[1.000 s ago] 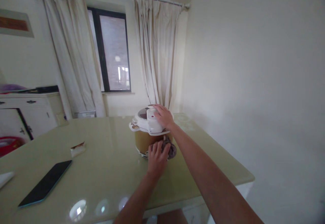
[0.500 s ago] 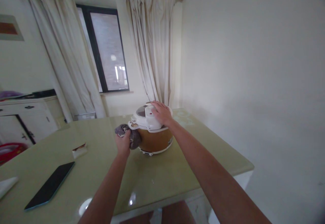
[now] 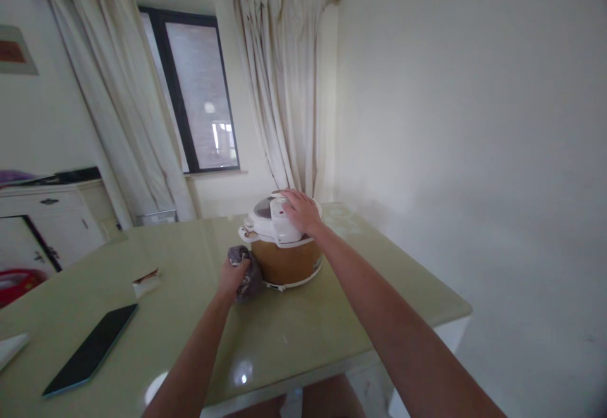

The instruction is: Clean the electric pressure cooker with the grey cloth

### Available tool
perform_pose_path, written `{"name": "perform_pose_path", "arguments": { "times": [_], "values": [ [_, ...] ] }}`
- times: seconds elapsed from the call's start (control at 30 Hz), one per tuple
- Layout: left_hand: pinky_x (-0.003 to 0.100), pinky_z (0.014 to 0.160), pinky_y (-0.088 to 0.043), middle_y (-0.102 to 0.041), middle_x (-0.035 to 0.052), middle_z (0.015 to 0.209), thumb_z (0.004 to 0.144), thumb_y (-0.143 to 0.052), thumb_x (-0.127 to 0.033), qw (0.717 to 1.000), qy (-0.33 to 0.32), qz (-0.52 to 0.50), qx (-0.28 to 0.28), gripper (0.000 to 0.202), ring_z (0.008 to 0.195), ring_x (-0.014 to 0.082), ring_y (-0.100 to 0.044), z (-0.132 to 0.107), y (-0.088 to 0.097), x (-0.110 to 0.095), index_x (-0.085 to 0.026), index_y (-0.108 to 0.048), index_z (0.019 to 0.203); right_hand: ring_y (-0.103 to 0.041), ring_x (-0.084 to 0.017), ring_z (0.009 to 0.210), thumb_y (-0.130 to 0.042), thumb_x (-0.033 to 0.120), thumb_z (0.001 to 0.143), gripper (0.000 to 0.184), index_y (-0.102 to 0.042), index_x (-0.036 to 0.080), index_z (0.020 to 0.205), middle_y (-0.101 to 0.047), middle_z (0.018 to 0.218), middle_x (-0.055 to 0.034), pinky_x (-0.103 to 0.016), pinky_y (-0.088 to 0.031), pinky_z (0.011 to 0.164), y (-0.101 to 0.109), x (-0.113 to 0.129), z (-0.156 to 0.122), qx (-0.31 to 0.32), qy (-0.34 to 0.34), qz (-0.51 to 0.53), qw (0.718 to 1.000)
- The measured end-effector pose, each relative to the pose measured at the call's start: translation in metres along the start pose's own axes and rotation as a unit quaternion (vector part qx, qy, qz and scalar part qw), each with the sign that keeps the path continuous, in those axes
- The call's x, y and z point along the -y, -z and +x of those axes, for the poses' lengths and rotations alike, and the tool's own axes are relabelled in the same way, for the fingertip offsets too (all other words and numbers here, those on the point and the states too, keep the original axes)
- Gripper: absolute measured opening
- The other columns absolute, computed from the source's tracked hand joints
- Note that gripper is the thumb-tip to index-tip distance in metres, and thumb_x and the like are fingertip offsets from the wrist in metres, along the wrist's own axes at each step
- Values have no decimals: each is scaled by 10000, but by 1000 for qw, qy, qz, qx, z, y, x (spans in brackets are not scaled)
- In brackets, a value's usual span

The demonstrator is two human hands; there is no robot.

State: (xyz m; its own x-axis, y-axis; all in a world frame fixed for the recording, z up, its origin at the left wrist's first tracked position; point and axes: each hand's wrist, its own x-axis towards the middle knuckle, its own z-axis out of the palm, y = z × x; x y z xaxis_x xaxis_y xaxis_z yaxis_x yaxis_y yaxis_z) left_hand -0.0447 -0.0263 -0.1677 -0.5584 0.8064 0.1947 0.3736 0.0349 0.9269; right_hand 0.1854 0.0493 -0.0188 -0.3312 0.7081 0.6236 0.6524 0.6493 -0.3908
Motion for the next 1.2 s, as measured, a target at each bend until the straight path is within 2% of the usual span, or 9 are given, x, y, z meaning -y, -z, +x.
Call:
{"name": "perform_pose_path", "arguments": {
  "times": [0.13, 0.23, 0.33, 0.47, 0.63, 0.77, 0.9, 1.0, 1.2],
  "values": [
    [452, 908, -596, -740, 83, 996, 733, -732, -254, 997, -69, 22, -9, 303, 975, 298, -730, -30, -6, -6, -222, -653, 1023, -447, -248, 1504, -453, 310, 1024, 466, -593, 334, 1468, -545, 1616, 5, -519, -341, 1262, 0, 0, 0, -5, -2, 1, 1000],
    [479, 963, -565, -679, 118, 1127, 765, -755, -242, 967, -216, 119, -61, 397, 1071, 315, -677, -63, -20, -9, -212, -661, 1150, -447, -250, 1507, -445, 300, 1026, 470, -591, 310, 1473, -549, 1613, -11, -521, -339, 1263, 0, 1, 0, -3, -3, 5, 1000],
    [488, 979, -537, -660, 138, 1218, 766, -775, -147, 878, -414, 224, -81, 472, 1117, 327, -640, -93, -44, -13, -247, -695, 1220, -446, -240, 1512, -454, 286, 1024, 473, -595, 281, 1476, -551, 1611, -32, -499, -320, 1280, 0, 0, 2, 1, 4, 9, 1000],
    [515, 962, -498, -705, 124, 1262, 859, -720, -108, 749, -596, 288, -15, 461, 1104, 318, -637, -109, -95, -33, -327, -719, 1264, -444, -219, 1521, -473, 269, 1019, 479, -601, 271, 1480, -558, 1605, -43, -466, -286, 1305, -1, -6, 5, 10, 31, 25, 999],
    [525, 980, -480, -752, 146, 1210, 957, -652, -174, 697, -606, 360, 131, 287, 1162, 328, -630, -112, -150, -66, -252, -760, 1211, -429, -178, 1542, -463, 264, 1030, 485, -601, 269, 1495, -551, 1616, -33, -413, -263, 1319, -2, -16, 7, 18, 51, 30, 998],
    [486, 915, -494, -762, 133, 1140, 972, -641, -186, 660, -613, 388, 197, 224, 1109, 311, -647, -116, -153, -61, -239, -764, 1152, -406, -175, 1563, -483, 283, 1027, 488, -605, 278, 1499, -529, 1638, -22, -413, -265, 1323, -1, -18, 8, 32, 54, 36, 997],
    [477, 957, -486, -732, 100, 1251, 982, -653, -212, 658, -654, 350, 129, 260, 1134, 282, -638, -111, -120, -34, -298, -721, 1217, -425, -194, 1554, -491, 270, 1018, 494, -616, 264, 1496, -532, 1636, -39, -424, -269, 1323, 1, -16, 6, 24, 57, 40, 997],
    [466, 957, -494, -713, 86, 1269, 925, -705, -179, 678, -667, 303, 54, 339, 1108, 280, -637, -99, -88, -15, -328, -710, 1230, -418, -206, 1559, -497, 270, 1016, 496, -613, 269, 1499, -526, 1641, -40, -443, -276, 1320, 2, -13, 4, 21, 52, 38, 998],
    [426, 965, -556, -666, 123, 1253, 794, -714, -80, 824, -535, 182, -45, 475, 1115, 295, -627, -85, -53, -1, -259, -687, 1234, -419, -218, 1557, -473, 282, 1025, 495, -600, 289, 1503, -504, 1657, -36, -473, -301, 1304, 0, -7, -2, 5, 30, 14, 999]
  ]
}}
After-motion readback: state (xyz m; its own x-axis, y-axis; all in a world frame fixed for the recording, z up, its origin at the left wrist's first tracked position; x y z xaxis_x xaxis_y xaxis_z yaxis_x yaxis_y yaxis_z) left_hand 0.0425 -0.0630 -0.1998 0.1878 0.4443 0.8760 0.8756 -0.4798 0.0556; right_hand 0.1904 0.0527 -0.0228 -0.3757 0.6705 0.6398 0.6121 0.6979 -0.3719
